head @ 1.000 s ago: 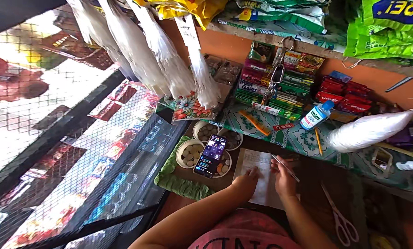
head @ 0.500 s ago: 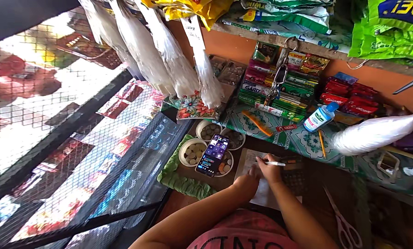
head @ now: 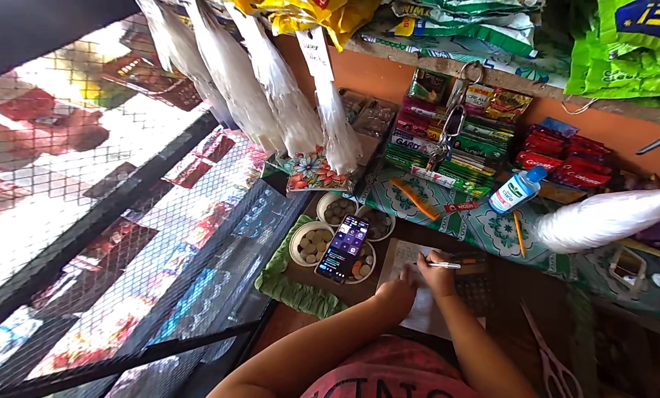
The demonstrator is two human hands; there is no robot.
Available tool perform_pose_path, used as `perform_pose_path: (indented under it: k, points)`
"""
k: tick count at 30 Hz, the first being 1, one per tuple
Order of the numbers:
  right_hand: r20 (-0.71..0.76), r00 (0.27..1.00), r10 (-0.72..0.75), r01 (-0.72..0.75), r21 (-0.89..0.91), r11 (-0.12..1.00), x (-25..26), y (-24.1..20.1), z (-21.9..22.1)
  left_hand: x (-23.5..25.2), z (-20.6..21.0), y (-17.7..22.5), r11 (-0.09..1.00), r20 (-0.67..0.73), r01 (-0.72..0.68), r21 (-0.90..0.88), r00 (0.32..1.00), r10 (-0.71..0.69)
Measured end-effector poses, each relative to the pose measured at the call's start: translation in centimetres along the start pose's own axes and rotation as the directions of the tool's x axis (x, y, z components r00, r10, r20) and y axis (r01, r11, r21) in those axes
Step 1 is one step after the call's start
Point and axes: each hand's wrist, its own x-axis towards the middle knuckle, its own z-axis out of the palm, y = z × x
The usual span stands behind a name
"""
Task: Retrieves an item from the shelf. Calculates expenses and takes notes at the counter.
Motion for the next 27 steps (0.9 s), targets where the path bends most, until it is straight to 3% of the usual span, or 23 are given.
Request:
perform_pose_path:
  k: [8,27]
  points:
    - [0.06,0.997,0.043,-0.041,-0.04,0.998,0.0,-0.16,-0.23,-0.19,-0.38,0.12,1.0,0.017,0.003,0.022,1.0,-0.004]
    - [0.023,0.998,0.058,-0.056,-0.078,0.995,0.25,0.03,0.35,-0.54,-0.63,0.22,1.0,0.006,0.007,0.007,1.0,-0.007]
